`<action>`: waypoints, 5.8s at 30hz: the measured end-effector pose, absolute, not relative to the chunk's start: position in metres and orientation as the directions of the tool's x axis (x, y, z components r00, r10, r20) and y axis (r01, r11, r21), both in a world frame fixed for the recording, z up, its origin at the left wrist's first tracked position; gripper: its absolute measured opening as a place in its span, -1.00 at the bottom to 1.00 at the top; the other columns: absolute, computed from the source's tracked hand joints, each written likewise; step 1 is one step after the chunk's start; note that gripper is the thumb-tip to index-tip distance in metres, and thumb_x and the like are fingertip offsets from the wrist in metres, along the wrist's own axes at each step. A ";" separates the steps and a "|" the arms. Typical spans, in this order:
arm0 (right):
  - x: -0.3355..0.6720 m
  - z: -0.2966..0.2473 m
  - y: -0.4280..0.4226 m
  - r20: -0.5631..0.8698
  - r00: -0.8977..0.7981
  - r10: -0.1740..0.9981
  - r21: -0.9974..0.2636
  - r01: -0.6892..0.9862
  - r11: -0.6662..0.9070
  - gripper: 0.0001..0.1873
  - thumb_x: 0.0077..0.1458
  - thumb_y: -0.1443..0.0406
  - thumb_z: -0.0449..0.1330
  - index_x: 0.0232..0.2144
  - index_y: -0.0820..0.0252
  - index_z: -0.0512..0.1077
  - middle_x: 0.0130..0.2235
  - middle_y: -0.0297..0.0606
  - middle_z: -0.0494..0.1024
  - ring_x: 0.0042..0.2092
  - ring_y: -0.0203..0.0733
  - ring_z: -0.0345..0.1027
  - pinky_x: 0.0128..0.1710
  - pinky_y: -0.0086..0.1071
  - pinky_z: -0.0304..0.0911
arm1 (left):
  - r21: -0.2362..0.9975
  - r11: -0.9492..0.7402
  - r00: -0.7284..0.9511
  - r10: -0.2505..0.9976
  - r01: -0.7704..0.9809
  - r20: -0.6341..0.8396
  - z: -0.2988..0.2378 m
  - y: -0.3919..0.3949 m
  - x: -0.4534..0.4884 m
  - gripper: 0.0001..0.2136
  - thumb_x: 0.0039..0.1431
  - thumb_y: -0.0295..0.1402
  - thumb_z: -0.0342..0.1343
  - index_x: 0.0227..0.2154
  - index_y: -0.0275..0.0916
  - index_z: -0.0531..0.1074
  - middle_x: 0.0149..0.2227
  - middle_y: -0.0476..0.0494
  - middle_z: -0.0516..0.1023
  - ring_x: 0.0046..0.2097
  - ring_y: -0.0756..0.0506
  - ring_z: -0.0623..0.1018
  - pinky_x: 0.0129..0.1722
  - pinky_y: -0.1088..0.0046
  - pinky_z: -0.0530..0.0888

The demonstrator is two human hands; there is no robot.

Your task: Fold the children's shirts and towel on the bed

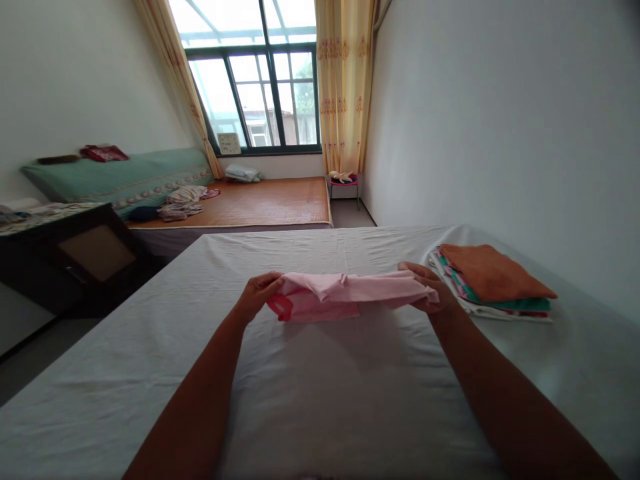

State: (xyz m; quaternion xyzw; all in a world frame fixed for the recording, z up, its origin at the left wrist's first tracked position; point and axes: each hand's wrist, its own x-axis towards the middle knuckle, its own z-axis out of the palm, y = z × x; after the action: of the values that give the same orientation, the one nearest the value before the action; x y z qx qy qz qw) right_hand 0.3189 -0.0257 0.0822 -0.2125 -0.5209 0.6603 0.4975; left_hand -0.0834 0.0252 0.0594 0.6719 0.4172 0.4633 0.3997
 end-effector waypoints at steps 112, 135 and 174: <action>0.326 -0.022 0.030 0.342 -0.173 0.924 -0.245 0.932 0.266 -0.62 0.17 0.23 0.10 0.04 0.10 0.40 0.08 -0.20 0.45 0.04 -0.04 0.27 0.03 -0.20 0.22 | 0.695 0.013 0.442 0.763 0.719 -0.471 0.068 0.016 -0.144 -0.16 -0.07 -0.04 0.22 0.27 -0.18 0.08 -0.59 0.13 0.32 -0.57 0.00 0.39 -0.56 0.52 0.36; 0.310 -0.004 0.019 0.259 -0.161 0.952 -0.154 0.966 0.205 -0.68 0.20 0.25 0.04 -0.03 0.03 0.44 0.06 -0.20 0.46 0.01 0.00 0.27 -0.08 -0.15 0.26 | 0.507 -0.044 -0.048 0.985 0.861 0.167 0.014 0.053 -0.132 -0.59 0.08 -0.29 0.03 0.01 -0.19 0.45 -0.11 -0.15 0.56 -0.06 -0.14 0.51 -0.04 0.40 0.40; 0.239 0.062 0.087 0.030 -0.798 0.603 -0.882 0.263 0.392 -0.64 0.00 0.17 0.24 -0.18 0.28 0.51 -0.21 -0.15 0.59 -0.15 -0.15 0.46 -0.11 -0.30 0.33 | 0.830 -0.218 0.167 0.974 0.513 0.152 0.034 0.042 -0.143 -0.60 -0.04 -0.26 0.09 -0.11 -0.29 0.52 -0.13 -0.16 0.54 -0.14 -0.13 0.52 -0.12 0.36 0.46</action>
State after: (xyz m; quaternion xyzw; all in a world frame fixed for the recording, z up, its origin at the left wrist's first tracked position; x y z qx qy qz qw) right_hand 0.2388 0.0868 0.0618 -0.2652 -0.8154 0.4835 0.1758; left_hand -0.1428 0.0420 0.0336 0.6930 0.5366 0.3586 0.3213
